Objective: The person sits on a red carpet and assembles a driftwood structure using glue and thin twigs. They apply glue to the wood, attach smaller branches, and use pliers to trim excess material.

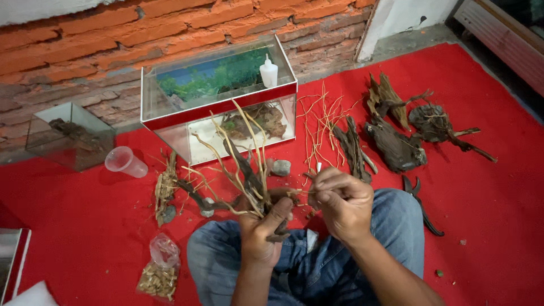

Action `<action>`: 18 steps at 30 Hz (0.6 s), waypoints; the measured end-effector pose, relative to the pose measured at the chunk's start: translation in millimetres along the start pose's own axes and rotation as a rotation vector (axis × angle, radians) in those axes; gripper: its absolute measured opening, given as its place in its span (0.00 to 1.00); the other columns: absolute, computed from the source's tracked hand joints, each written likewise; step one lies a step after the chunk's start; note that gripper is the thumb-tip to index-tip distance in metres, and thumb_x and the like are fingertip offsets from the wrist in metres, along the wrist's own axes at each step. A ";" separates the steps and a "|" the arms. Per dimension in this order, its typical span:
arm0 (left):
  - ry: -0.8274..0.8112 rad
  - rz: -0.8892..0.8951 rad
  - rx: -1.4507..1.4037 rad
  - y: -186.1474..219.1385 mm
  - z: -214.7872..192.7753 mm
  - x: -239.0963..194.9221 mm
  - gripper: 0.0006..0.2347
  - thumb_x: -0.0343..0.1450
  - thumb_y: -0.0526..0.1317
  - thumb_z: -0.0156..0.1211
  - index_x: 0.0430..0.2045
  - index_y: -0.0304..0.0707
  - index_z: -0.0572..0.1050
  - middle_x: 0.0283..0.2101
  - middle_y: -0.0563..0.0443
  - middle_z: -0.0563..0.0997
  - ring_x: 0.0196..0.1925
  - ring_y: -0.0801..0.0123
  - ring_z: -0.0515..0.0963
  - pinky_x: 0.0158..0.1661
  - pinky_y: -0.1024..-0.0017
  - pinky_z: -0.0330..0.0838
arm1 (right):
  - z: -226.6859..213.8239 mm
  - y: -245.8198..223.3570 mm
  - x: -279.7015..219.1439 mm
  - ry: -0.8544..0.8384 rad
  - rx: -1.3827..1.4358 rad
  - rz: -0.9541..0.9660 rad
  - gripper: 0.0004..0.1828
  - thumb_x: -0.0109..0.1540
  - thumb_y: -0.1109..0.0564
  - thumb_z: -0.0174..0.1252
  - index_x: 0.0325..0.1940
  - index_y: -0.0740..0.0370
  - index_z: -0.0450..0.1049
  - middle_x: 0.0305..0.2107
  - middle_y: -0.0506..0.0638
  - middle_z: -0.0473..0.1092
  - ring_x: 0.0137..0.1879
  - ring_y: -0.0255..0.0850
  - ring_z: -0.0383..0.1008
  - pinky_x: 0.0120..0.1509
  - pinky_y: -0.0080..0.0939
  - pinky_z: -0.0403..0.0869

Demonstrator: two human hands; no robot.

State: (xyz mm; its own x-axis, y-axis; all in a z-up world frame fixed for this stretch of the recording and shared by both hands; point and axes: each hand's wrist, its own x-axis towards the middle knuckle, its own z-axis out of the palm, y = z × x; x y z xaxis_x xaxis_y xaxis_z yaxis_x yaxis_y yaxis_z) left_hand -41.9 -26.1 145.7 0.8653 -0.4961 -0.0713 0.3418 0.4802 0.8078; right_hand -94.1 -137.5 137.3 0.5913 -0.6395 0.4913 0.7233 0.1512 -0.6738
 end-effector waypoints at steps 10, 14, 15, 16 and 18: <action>-0.011 0.066 0.005 7.1 6.9 -2.8 0.26 0.58 0.30 0.59 0.53 0.31 0.62 0.23 0.51 0.76 0.15 0.76 0.67 0.12 0.83 0.55 | 0.6 -1.8 -2.1 -0.010 0.033 0.011 0.07 0.52 0.61 0.59 0.29 0.68 0.70 0.22 0.58 0.64 0.22 0.41 0.63 0.21 0.32 0.65; -0.056 0.061 -0.071 5.6 6.0 -2.5 0.26 0.58 0.28 0.59 0.52 0.27 0.61 0.23 0.50 0.75 0.14 0.77 0.65 0.14 0.84 0.56 | -0.7 -0.6 -2.1 0.033 0.090 0.062 0.07 0.51 0.61 0.61 0.28 0.66 0.70 0.22 0.58 0.64 0.21 0.41 0.61 0.20 0.33 0.63; -0.044 0.050 -0.062 5.9 6.7 -2.4 0.25 0.58 0.28 0.60 0.51 0.28 0.63 0.22 0.53 0.74 0.13 0.78 0.64 0.13 0.84 0.55 | -0.9 -0.7 -1.4 0.028 0.107 0.075 0.07 0.52 0.59 0.61 0.29 0.65 0.71 0.22 0.58 0.64 0.19 0.41 0.61 0.19 0.33 0.62; -0.043 0.050 -0.062 7.4 6.9 -2.3 0.25 0.58 0.28 0.60 0.51 0.28 0.63 0.22 0.53 0.74 0.13 0.78 0.64 0.13 0.84 0.55 | -1.2 -0.4 -1.3 0.027 0.107 0.076 0.07 0.52 0.59 0.61 0.29 0.65 0.71 0.22 0.58 0.64 0.19 0.41 0.61 0.19 0.33 0.62; -0.091 0.059 -0.046 10.4 7.4 -2.9 0.25 0.59 0.29 0.59 0.51 0.26 0.62 0.23 0.53 0.75 0.14 0.77 0.66 0.15 0.82 0.58 | -1.7 -0.2 -2.1 0.028 0.161 0.088 0.07 0.52 0.61 0.61 0.29 0.66 0.71 0.24 0.57 0.64 0.21 0.40 0.61 0.18 0.31 0.62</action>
